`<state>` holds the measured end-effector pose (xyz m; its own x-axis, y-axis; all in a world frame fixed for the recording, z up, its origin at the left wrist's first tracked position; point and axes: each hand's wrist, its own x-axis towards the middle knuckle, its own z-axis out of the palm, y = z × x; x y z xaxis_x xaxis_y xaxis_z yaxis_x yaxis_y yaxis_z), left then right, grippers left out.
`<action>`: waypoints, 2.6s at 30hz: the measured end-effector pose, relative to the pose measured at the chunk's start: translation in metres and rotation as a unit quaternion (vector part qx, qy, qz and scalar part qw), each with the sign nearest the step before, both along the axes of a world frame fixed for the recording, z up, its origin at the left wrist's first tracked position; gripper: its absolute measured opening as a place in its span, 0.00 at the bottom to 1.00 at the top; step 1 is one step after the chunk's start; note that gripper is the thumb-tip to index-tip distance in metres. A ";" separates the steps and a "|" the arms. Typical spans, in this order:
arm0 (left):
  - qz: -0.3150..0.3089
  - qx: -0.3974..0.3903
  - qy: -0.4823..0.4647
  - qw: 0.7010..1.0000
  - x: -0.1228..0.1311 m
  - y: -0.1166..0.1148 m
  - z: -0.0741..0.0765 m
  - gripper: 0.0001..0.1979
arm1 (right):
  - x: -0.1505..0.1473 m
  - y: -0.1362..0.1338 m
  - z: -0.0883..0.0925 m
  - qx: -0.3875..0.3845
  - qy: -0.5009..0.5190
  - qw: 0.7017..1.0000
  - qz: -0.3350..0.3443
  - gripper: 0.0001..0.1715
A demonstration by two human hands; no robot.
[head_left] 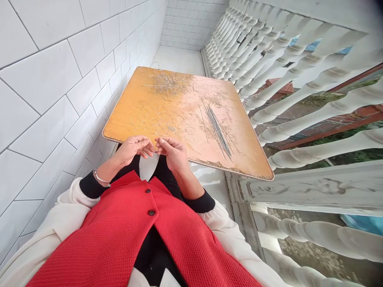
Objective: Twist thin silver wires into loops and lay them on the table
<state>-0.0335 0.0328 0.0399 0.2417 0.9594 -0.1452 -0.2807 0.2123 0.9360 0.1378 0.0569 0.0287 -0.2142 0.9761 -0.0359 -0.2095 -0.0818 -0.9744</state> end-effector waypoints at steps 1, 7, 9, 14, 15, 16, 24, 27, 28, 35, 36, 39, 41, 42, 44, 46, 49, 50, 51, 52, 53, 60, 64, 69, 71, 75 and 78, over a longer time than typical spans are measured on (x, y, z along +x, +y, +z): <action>0.002 -0.007 0.003 1.000 0.001 0.000 0.000 0.14 | 0.000 0.000 0.000 -0.005 0.005 1.000 -0.002 0.19; 0.033 -0.021 0.042 0.998 0.002 -0.002 0.006 0.19 | -0.003 -0.007 0.001 0.000 -0.020 1.000 -0.011 0.20; 0.024 -0.020 0.057 0.998 0.003 -0.002 0.008 0.22 | -0.004 -0.010 0.001 0.008 -0.028 0.999 -0.012 0.20; 0.005 -0.015 0.054 0.998 0.006 -0.004 0.004 0.21 | -0.005 -0.013 -0.002 0.018 -0.026 0.999 -0.032 0.19; 0.001 -0.015 0.049 0.999 0.006 -0.003 0.003 0.21 | -0.005 -0.013 -0.003 0.022 -0.026 0.999 -0.036 0.18; -0.003 -0.016 0.046 0.999 0.006 -0.003 0.001 0.22 | -0.005 -0.012 -0.004 0.025 -0.028 0.999 -0.039 0.19; -0.024 0.008 0.027 0.999 0.005 -0.002 -0.010 0.28 | -0.004 -0.012 -0.008 0.022 -0.026 0.999 -0.039 0.20; 0.005 0.010 0.024 1.000 0.006 -0.003 -0.011 0.29 | -0.002 -0.014 -0.007 0.002 0.010 1.000 -0.011 0.21; 0.015 0.010 0.023 1.000 0.006 -0.004 -0.010 0.29 | -0.001 -0.015 -0.007 -0.005 0.020 1.000 -0.002 0.21; 0.058 0.015 0.016 0.998 0.006 -0.006 -0.008 0.22 | 0.001 -0.024 -0.012 -0.041 0.074 0.996 0.000 0.18; 0.064 0.010 0.008 0.998 0.007 -0.006 -0.008 0.19 | 0.001 -0.024 -0.012 -0.045 0.075 0.996 0.001 0.18; 0.063 -0.008 -0.014 0.998 0.008 -0.006 -0.007 0.14 | 0.000 -0.022 -0.012 -0.049 0.074 0.996 0.008 0.18; 0.055 -0.006 -0.009 0.998 0.009 -0.007 -0.005 0.12 | -0.001 -0.022 -0.013 -0.038 0.067 0.997 0.008 0.18; 0.053 -0.002 0.001 0.999 0.009 -0.008 -0.005 0.11 | -0.001 -0.022 -0.013 -0.030 0.063 0.998 0.008 0.17; 0.053 0.007 0.024 0.998 0.010 -0.009 -0.002 0.10 | -0.002 -0.022 -0.014 -0.018 0.057 0.998 0.010 0.17; 0.051 0.013 0.047 0.997 0.010 -0.011 0.001 0.08 | -0.003 -0.023 -0.013 -0.011 0.058 0.998 0.010 0.17; 0.049 0.016 0.072 0.996 0.008 -0.012 0.005 0.06 | -0.003 -0.025 -0.012 -0.009 0.056 0.998 0.017 0.16; 0.050 0.015 0.077 0.996 0.007 -0.012 0.007 0.06 | -0.002 -0.026 -0.011 -0.012 0.052 0.998 0.019 0.16; 0.051 0.014 0.080 0.995 0.006 -0.012 0.008 0.05 | -0.001 -0.026 -0.010 -0.016 0.046 0.999 0.021 0.16; 0.050 0.013 0.082 0.995 0.004 -0.011 0.009 0.05 | 0.000 -0.026 -0.010 -0.020 0.041 0.999 0.022 0.17; 0.047 0.012 0.084 0.995 0.003 -0.011 0.010 0.05 | 0.001 -0.026 -0.010 -0.025 0.037 0.999 0.021 0.17; 0.040 0.015 0.096 0.994 0.001 -0.009 0.009 0.04 | 0.002 -0.023 -0.014 -0.032 0.037 0.999 0.014 0.18; 0.033 0.014 0.101 0.994 0.002 -0.010 0.009 0.04 | 0.000 -0.023 -0.013 -0.031 0.034 0.999 0.008 0.20; 0.006 0.009 0.106 0.994 0.002 -0.010 0.010 0.07 | -0.001 -0.022 -0.010 -0.013 0.017 1.000 0.002 0.18; 0.002 0.003 0.108 0.994 0.002 -0.010 0.009 0.10 | -0.001 -0.021 -0.010 0.004 -0.002 1.000 -0.009 0.18; 0.033 0.000 0.105 0.994 0.004 -0.007 0.007 0.15 | -0.003 -0.022 -0.010 0.022 -0.037 0.998 -0.037 0.18; 0.053 0.008 0.119 0.991 0.005 -0.005 0.008 0.15 | -0.003 -0.023 -0.010 0.024 -0.053 0.997 -0.044 0.17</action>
<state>-0.0286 0.0281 0.0477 0.0996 0.9803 -0.1707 -0.0721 0.1783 0.9813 0.1345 0.0334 0.0191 -0.1247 0.9922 -0.0070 -0.1095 -0.0207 -0.9938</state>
